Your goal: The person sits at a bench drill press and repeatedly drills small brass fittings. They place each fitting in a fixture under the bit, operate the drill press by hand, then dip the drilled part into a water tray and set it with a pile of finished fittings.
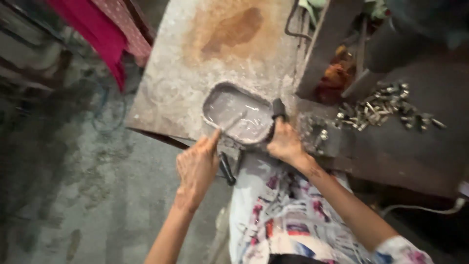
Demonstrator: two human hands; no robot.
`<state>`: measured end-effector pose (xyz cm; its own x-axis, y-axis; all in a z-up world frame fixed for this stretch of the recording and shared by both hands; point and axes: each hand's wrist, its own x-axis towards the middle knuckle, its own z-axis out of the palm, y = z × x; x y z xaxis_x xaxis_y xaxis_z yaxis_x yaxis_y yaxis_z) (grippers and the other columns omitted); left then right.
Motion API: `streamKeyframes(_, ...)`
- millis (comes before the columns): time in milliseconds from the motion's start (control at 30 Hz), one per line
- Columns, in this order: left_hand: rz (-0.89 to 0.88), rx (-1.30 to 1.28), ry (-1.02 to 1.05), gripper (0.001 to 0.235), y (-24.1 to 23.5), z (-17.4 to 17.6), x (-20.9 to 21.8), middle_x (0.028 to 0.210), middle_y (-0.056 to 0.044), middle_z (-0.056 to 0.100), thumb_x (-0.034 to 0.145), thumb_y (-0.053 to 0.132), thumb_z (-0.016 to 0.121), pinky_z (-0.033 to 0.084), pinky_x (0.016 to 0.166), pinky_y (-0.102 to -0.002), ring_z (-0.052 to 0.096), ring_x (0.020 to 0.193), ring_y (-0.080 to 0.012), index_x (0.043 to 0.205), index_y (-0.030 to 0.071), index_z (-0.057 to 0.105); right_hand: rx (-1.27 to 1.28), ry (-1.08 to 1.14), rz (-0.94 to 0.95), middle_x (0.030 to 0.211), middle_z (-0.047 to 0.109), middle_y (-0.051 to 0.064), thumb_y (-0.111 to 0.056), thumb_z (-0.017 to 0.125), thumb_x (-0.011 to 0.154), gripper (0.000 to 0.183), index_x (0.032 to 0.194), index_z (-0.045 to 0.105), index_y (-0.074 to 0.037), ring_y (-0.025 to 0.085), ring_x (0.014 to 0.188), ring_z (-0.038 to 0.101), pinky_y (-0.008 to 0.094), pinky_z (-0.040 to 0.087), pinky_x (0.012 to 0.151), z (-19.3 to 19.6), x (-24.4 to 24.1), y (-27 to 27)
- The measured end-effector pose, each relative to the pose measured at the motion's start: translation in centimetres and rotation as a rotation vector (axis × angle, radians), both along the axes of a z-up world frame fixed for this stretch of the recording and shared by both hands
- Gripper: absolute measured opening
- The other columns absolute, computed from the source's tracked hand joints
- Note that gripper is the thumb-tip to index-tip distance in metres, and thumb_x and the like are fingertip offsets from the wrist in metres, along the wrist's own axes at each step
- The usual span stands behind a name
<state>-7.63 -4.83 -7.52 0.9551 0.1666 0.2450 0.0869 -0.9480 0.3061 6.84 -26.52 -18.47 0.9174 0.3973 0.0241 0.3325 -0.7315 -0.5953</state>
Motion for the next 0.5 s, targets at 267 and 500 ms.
streamKeyframes(267, -0.025, 0.283, -0.08, 0.046, -4.6, -3.6, 9.0, 0.126, -0.007, 0.066, 0.086, 0.012, 0.065, 0.042, 0.1, -0.06, 0.056, 0.124, -0.0371, 0.132, 0.016, 0.068, -0.097, -0.129, 0.204, 0.096, 0.068, 0.034, 0.0, 0.068, 0.064, 0.046, 0.109, 0.059, 0.01, 0.047, 0.09, 0.068, 0.051, 0.056, 0.083, 3.8, -3.7, -3.9)
streamKeyframes(500, -0.082, 0.093, -0.143, 0.049, -10.8, -2.2, 5.2, 0.146, -0.012, 0.057, 0.077, 0.007, 0.067, 0.031, 0.114, -0.06, 0.046, 0.139, -0.0396, 0.124, 0.019, 0.072, -0.187, -0.193, 0.366, 0.108, 0.069, 0.023, 0.005, 0.063, 0.08, 0.014, 0.091, 0.069, 0.001, 0.036, 0.088, 0.072, 0.046, 0.049, 0.1, 8.9, -0.8, -14.9)
